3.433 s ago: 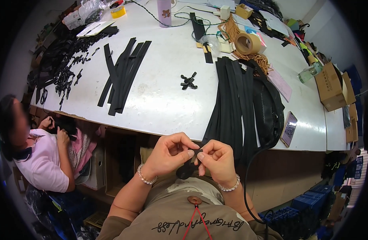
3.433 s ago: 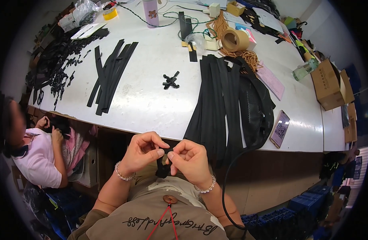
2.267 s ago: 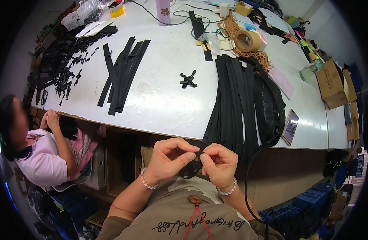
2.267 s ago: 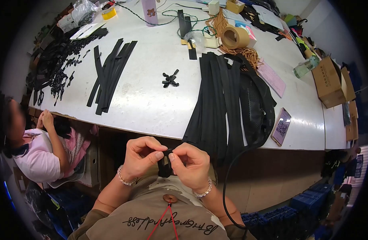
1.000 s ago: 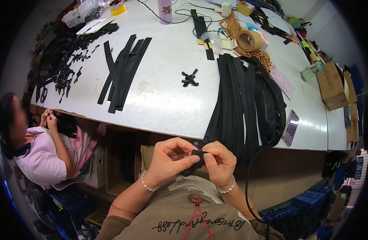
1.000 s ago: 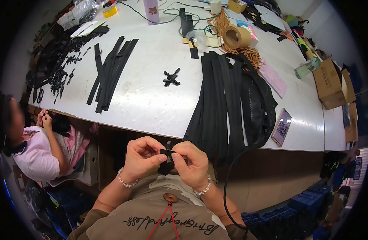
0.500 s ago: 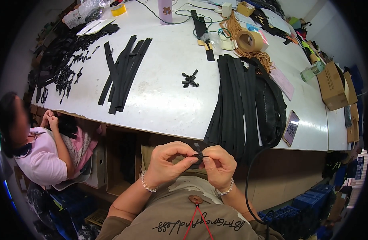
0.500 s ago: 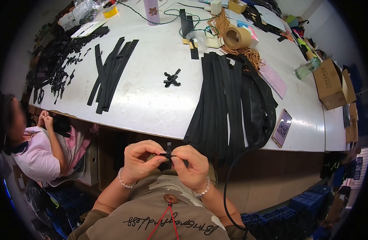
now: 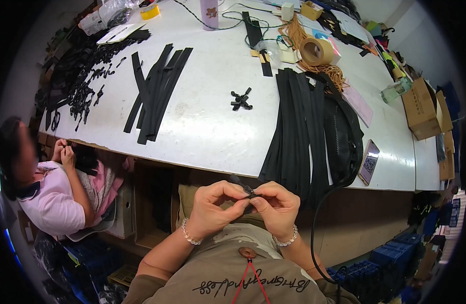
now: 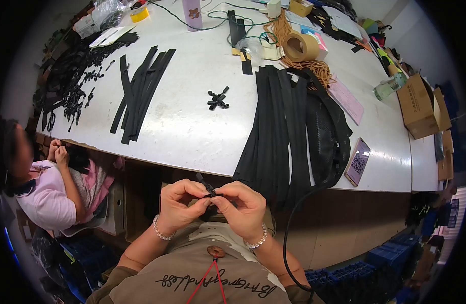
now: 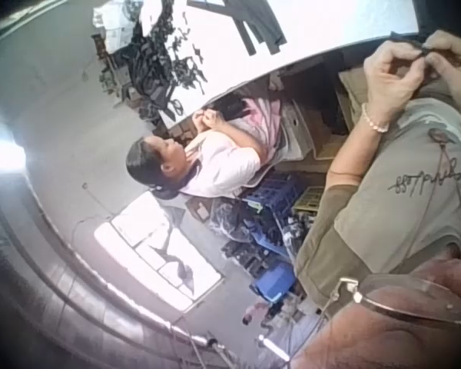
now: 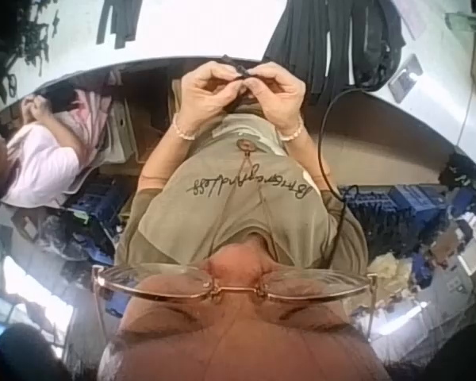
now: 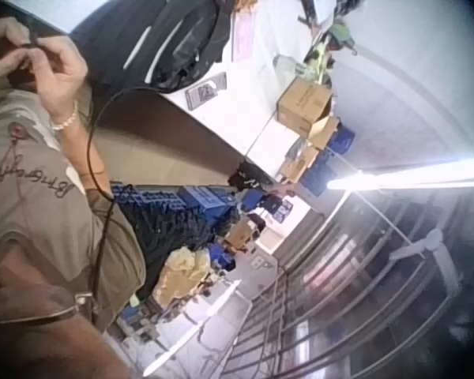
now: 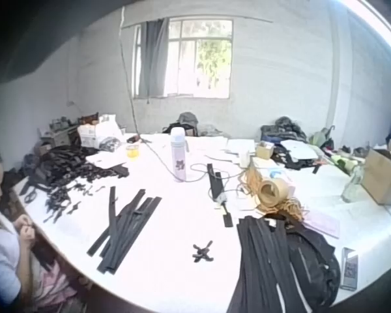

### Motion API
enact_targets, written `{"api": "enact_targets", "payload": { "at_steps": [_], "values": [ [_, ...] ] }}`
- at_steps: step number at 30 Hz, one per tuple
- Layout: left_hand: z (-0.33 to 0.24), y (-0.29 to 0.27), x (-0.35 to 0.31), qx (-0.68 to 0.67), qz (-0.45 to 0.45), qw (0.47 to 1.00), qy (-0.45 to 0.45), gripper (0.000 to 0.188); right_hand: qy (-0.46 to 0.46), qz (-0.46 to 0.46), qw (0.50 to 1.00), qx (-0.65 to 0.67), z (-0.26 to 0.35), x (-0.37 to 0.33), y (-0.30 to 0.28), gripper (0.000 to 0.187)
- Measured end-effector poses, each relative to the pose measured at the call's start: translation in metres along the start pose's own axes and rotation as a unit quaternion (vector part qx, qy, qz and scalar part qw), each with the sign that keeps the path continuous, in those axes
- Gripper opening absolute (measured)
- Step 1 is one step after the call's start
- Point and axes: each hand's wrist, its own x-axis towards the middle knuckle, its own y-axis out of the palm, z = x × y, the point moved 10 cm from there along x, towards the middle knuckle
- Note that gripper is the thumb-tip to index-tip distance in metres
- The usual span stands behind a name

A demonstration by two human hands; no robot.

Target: Thread plastic buckles onto black nylon fabric straps manually.

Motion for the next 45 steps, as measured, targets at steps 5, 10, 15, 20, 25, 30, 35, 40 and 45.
{"api": "enact_targets", "payload": {
  "at_steps": [5,10,15,20,25,30,35,40,45],
  "values": [
    [0.002,-0.002,-0.001,-0.005,-0.001,1.000,-0.002,0.011,0.050,-0.001,0.997,0.057,-0.007,0.002,0.002,0.011],
    [0.008,-0.001,-0.003,0.001,-0.008,1.000,-0.027,0.009,0.047,-0.003,0.998,0.039,-0.005,0.001,0.003,0.013],
    [0.003,0.001,-0.001,0.013,-0.001,1.000,0.006,0.008,0.075,-0.014,0.993,0.085,-0.014,-0.003,0.002,0.012],
    [-0.001,0.002,-0.001,0.062,-0.002,0.997,0.042,0.009,0.135,-0.059,0.966,0.213,-0.029,-0.008,0.006,0.014],
    [0.006,0.000,-0.001,0.049,-0.048,0.998,0.001,0.009,0.072,-0.068,0.988,0.120,-0.012,-0.004,0.003,0.014],
    [0.004,0.000,-0.001,0.073,-0.054,0.995,-0.028,0.011,0.001,-0.029,0.999,0.046,0.003,0.004,0.000,0.016],
    [0.000,0.000,0.000,0.130,-0.051,0.990,-0.002,0.012,-0.006,-0.022,1.000,0.002,0.005,0.005,0.001,0.014],
    [-0.007,0.000,-0.001,0.166,-0.061,0.984,0.031,0.012,-0.007,-0.027,0.999,0.025,0.006,0.004,0.001,0.013],
    [-0.013,0.002,0.001,0.157,-0.057,0.982,0.084,0.011,0.080,-0.061,0.984,0.149,-0.021,-0.002,-0.001,0.014]
  ]
}}
